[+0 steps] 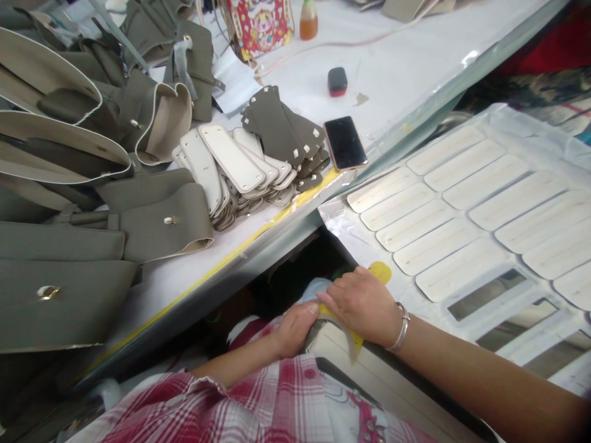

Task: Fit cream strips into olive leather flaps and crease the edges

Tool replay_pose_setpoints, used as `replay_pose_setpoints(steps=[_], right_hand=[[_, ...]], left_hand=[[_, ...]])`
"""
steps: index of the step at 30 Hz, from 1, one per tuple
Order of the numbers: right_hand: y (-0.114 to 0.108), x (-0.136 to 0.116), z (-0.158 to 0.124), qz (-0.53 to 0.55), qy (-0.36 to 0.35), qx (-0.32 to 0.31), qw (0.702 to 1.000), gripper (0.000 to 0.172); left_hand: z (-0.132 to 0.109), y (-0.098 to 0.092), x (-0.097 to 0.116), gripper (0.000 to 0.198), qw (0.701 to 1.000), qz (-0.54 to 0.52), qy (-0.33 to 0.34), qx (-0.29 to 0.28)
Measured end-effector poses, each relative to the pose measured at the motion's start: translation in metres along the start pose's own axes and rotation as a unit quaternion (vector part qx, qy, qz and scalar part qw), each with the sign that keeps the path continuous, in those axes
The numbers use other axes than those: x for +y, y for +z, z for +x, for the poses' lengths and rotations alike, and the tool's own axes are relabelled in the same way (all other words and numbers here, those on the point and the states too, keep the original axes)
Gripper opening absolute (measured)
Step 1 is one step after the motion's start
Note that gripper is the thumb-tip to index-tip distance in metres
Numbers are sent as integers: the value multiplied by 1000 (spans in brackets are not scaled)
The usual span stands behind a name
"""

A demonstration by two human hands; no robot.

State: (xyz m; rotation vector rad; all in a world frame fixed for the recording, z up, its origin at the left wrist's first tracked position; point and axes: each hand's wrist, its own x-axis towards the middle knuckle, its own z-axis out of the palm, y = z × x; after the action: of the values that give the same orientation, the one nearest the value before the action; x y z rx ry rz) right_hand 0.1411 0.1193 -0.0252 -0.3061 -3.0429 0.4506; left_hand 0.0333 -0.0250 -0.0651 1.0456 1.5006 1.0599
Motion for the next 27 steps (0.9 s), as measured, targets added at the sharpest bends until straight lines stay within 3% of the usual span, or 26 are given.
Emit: replay_pose_setpoints(steps=[5,14,21,27], right_hand=[[-1,3,-3,8,-4,-5,1000,47],[-5,11,1,2,-52,-77,996,46],[-8,-1,-20,-23,51,-89,995,43],[-7,-3,-33,-41,67,-86,993,38]], left_hand=[[4,-1,4,46,1000,-5,7,-9],[1,1,15,41,999,-1,33,-37],[4,-5,20,41,996,32,-32,-78],[13,-10,34,40,988,72,-52,-129]])
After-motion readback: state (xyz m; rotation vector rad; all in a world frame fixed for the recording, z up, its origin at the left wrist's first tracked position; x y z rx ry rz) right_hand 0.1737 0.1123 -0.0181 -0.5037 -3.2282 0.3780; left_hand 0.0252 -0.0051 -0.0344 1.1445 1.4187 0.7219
